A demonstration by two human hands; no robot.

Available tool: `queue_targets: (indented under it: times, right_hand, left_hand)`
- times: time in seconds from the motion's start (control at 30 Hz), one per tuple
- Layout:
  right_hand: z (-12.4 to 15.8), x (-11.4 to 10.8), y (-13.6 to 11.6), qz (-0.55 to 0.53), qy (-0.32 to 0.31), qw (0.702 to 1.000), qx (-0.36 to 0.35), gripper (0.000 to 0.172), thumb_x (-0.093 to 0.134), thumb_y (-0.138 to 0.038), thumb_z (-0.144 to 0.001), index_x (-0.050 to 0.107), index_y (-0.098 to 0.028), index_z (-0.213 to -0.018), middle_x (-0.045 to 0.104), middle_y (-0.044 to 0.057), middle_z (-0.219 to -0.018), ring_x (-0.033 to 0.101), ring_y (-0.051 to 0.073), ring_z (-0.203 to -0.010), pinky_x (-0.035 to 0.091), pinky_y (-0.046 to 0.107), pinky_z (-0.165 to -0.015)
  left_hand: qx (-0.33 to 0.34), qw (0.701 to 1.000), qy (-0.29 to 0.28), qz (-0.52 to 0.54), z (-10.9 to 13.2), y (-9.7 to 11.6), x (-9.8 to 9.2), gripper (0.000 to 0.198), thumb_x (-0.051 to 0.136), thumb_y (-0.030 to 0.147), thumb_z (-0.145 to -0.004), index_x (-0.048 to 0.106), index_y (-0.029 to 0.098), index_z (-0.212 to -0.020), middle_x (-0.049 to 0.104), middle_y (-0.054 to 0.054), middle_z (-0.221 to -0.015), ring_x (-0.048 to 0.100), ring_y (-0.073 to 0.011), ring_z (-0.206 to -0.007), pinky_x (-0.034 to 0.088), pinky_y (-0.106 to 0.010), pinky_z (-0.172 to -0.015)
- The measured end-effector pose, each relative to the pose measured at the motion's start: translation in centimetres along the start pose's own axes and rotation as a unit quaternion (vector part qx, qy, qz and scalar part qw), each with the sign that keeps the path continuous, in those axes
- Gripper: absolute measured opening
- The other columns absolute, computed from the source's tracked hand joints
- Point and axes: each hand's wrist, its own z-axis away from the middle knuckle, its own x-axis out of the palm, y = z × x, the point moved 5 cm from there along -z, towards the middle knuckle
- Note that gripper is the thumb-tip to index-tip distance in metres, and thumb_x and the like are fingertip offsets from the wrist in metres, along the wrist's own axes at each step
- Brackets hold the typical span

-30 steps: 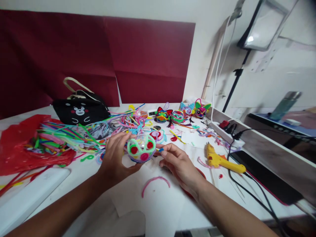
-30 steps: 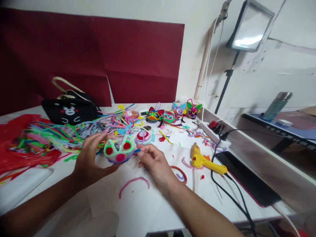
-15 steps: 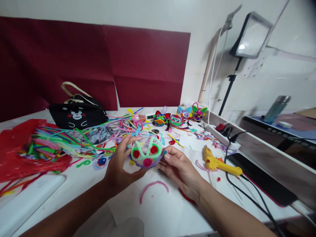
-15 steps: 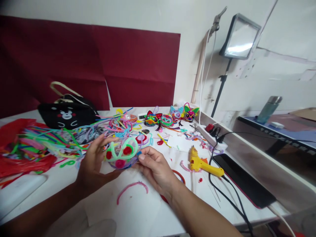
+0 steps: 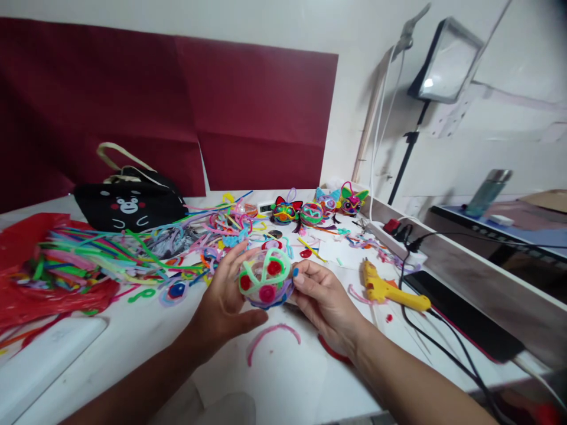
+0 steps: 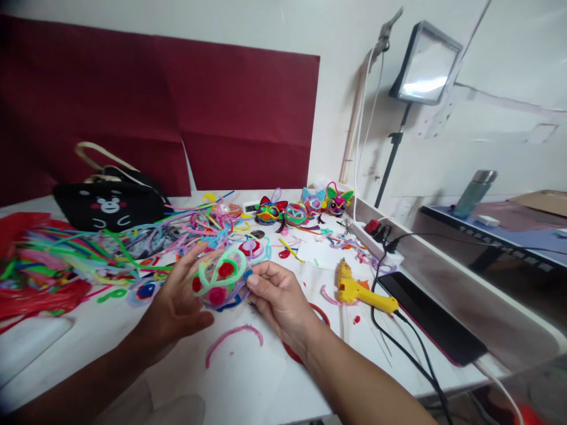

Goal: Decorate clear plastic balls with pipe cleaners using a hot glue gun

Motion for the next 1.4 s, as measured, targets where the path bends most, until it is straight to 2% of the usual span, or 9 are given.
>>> queue_targets:
  times: [0.1, 0.17, 0.33, 0.43, 0.67, 0.83, 0.9, 1.1, 1.4]
  right_hand:
    - [0.0, -0.1, 0.2, 0.015, 0.003, 1.0, 0.012, 0.023, 0.084, -0.027, -0.065, 0.065, -0.018, -0.073, 0.063, -0.002, -0.07, 0.058, 0.01, -0.065, 0.048, 0.024, -0.069]
    - [0.0, -0.2, 0.5, 0.031, 0.001, 0.999, 0.026, 0.024, 0.084, -0.028, -0.065, 0.064, -0.017, -0.072, 0.061, -0.003, -0.069, 0.056, 0.01, -0.064, 0.047, 0.023, -0.068]
    - [0.0, -0.3, 1.2, 0.064, -0.012, 0.996, 0.064, 0.025, 0.083, -0.031, -0.066, 0.063, -0.018, -0.074, 0.06, -0.003, -0.069, 0.056, 0.01, -0.066, 0.046, 0.025, -0.072]
    - [-0.1, -0.4, 1.4, 0.078, -0.01, 0.994, 0.072, 0.026, 0.084, -0.031, -0.065, 0.063, -0.017, -0.075, 0.06, -0.003, -0.068, 0.056, 0.011, -0.066, 0.045, 0.025, -0.073]
    - [0.0, -0.7, 1.5, 0.128, -0.005, 0.989, 0.08, 0.027, 0.082, -0.033, -0.067, 0.062, -0.018, -0.076, 0.061, -0.003, -0.069, 0.056, 0.011, -0.068, 0.043, 0.026, -0.074]
    - [0.0, -0.9, 0.5, 0.21, 0.003, 0.978, 0.013, 0.019, 0.075, -0.032, -0.075, 0.062, -0.02, -0.081, 0.066, 0.001, -0.097, 0.058, 0.013, -0.081, 0.044, 0.027, -0.077]
    - [0.0, -0.9, -0.3, 0.257, 0.009, 0.966, -0.035, 0.015, 0.073, -0.032, -0.077, 0.063, -0.021, -0.081, 0.064, 0.002, -0.103, 0.056, 0.014, -0.087, 0.043, 0.026, -0.077]
    - [0.3, -1.0, -1.0, 0.356, 0.036, 0.929, -0.088, 0.012, 0.069, -0.031, -0.082, 0.064, -0.02, -0.082, 0.06, -0.002, -0.077, 0.05, 0.011, -0.072, 0.039, 0.023, -0.067]
    - [0.8, -0.3, -1.4, 0.501, 0.024, 0.845, -0.183, 0.007, 0.063, -0.025, -0.086, 0.065, -0.019, -0.085, 0.064, 0.001, -0.079, 0.055, 0.013, -0.075, 0.043, 0.027, -0.07]
  left_hand:
    - [-0.091, 0.993, 0.01, 0.072, 0.2, -0.6, -0.2, 0.077, 0.064, 0.055, -0.075, 0.034, 0.029, -0.142, 0.052, -0.011, -0.141, 0.057, -0.033, -0.12, 0.054, -0.045, -0.092]
    - [-0.153, 0.983, 0.038, 0.095, 0.3, -1.2, -0.7, 0.059, 0.054, 0.054, -0.082, 0.045, 0.028, -0.134, 0.063, -0.008, -0.128, 0.063, -0.0304, -0.111, 0.056, -0.044, -0.087]
    - [-0.235, 0.956, 0.092, 0.151, 0.5, -2.1, -1.5, 0.032, 0.057, 0.044, -0.082, 0.064, 0.025, -0.108, 0.073, -0.004, -0.102, 0.068, -0.0245, -0.092, 0.057, -0.038, -0.077]
    - [-0.241, 0.947, 0.078, 0.197, 0.5, -2.1, -1.3, 0.023, 0.063, 0.039, -0.079, 0.068, 0.023, -0.095, 0.073, -0.002, -0.092, 0.068, -0.0203, -0.082, 0.056, -0.032, -0.071]
    - [-0.242, 0.941, 0.066, 0.229, 0.6, -2.1, -1.2, 0.016, 0.073, 0.028, -0.073, 0.071, 0.021, -0.087, 0.072, -0.001, -0.081, 0.065, -0.0168, -0.071, 0.053, -0.027, -0.064]
    - [-0.237, 0.938, 0.047, 0.248, 0.4, -2.3, -1.2, 0.018, 0.073, 0.027, -0.074, 0.071, 0.02, -0.091, 0.072, -0.001, -0.08, 0.065, -0.015, -0.071, 0.052, -0.024, -0.064]
    - [-0.24, 0.938, 0.051, 0.245, 0.4, -2.4, -1.2, 0.02, 0.073, 0.025, -0.075, 0.07, 0.019, -0.093, 0.072, -0.002, -0.08, 0.065, -0.015, -0.07, 0.052, -0.024, -0.064]
    - [-0.238, 0.936, 0.064, 0.25, 0.4, -2.4, -1.1, 0.016, 0.074, 0.019, -0.073, 0.07, 0.015, -0.088, 0.071, -0.003, -0.079, 0.065, -0.0134, -0.069, 0.052, -0.022, -0.065]
    - [-0.253, 0.939, 0.068, 0.221, 0.6, -2.8, -0.9, 0.019, 0.075, 0.02, -0.073, 0.07, 0.015, -0.09, 0.069, -0.001, -0.077, 0.062, -0.0108, -0.067, 0.049, -0.02, -0.064]
